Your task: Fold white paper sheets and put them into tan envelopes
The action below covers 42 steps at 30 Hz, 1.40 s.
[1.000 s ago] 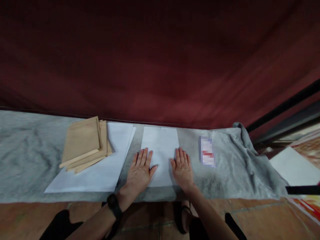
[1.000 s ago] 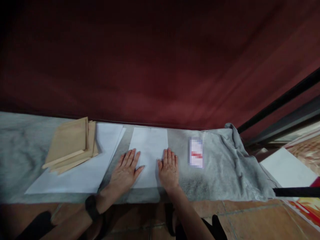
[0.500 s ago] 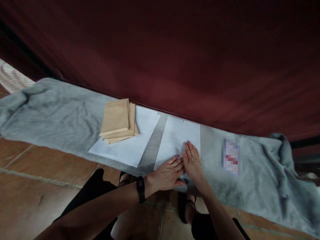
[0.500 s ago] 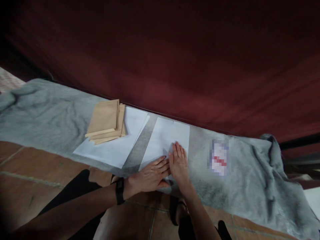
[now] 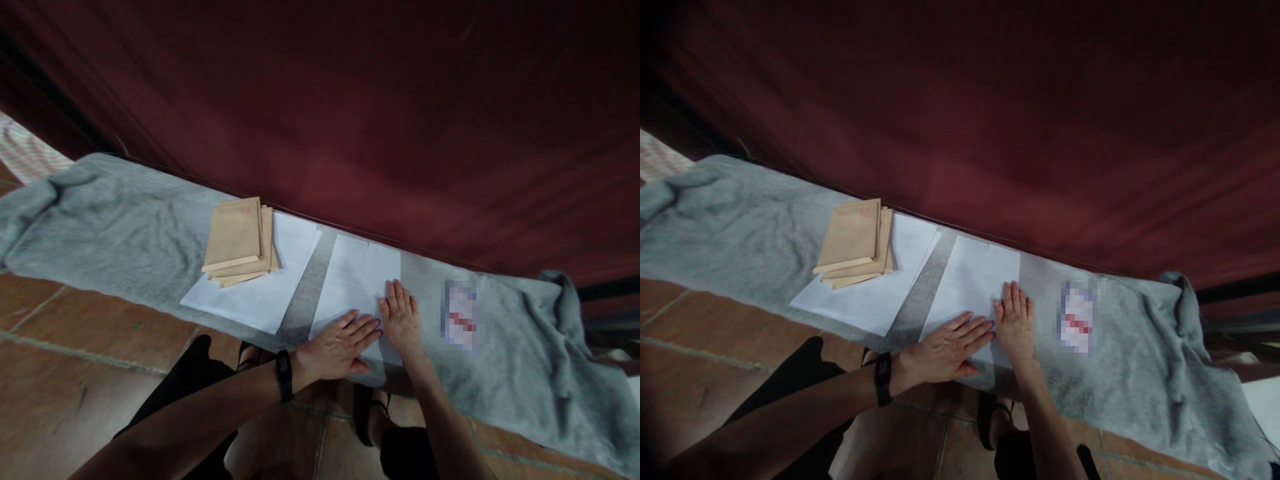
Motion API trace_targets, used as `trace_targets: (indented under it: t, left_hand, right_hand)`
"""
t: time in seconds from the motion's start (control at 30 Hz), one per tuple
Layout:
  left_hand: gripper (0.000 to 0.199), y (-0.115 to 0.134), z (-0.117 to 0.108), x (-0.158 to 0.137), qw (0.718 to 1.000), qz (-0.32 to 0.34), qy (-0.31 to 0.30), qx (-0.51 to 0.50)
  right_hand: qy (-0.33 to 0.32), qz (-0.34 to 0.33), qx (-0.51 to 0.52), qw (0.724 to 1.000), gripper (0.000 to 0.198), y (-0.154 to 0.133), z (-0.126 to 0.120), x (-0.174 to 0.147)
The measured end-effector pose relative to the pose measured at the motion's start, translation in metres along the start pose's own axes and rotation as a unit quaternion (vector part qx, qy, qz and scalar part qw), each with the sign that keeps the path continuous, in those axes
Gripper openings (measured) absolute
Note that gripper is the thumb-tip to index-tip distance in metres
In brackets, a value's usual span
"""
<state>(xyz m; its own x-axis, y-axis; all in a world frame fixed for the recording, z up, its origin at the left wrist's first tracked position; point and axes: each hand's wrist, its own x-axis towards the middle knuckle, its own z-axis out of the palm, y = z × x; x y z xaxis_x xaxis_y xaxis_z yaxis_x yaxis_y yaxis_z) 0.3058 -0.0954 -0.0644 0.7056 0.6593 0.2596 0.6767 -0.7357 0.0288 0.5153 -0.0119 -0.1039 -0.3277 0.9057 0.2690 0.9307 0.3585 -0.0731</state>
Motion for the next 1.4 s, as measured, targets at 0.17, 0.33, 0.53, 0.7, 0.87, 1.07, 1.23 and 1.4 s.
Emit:
trace_targets:
  t: [0.17, 0.33, 0.53, 0.7, 0.87, 1.07, 1.23, 1.4]
  left_hand:
    - [0.069, -0.002, -0.006, 0.004, 1.000, 0.000, -0.011, -0.028]
    - [0.054, -0.021, -0.011, 0.022, 0.996, -0.054, -0.008, -0.065]
    - [0.054, -0.062, 0.013, 0.051, 0.977, -0.206, 0.030, -0.040]
    - [0.053, -0.082, 0.031, 0.061, 0.971, -0.240, 0.013, -0.014]
    - [0.054, -0.093, 0.036, 0.056, 0.962, -0.270, 0.026, 0.016]
    - [0.058, -0.106, 0.030, 0.043, 0.951, -0.305, 0.030, 0.037]
    - [0.057, -0.109, 0.021, 0.043, 0.939, -0.339, 0.022, 0.057]
    - [0.055, -0.101, 0.023, 0.069, 0.939, -0.334, 0.063, 0.044]
  right_hand:
    - [0.015, 0.066, 0.016, 0.998, 0.062, 0.004, 0.006, 0.004]
    - [0.043, 0.107, 0.086, 0.990, 0.063, -0.001, 0.004, 0.017]
    - [0.035, 0.071, 0.215, 0.973, 0.059, -0.033, 0.002, 0.044]
    - [0.005, 0.027, 0.156, 0.987, 0.054, -0.055, 0.008, 0.052]
    - [0.022, 0.025, 0.073, 0.997, 0.054, -0.046, 0.011, 0.053]
    - [0.062, 0.057, 0.046, 0.995, 0.057, -0.022, 0.014, 0.049]
    - [0.085, 0.099, 0.037, 0.991, 0.058, -0.009, 0.017, 0.043]
    - [0.087, 0.121, 0.079, 0.986, 0.056, -0.012, 0.012, 0.054]
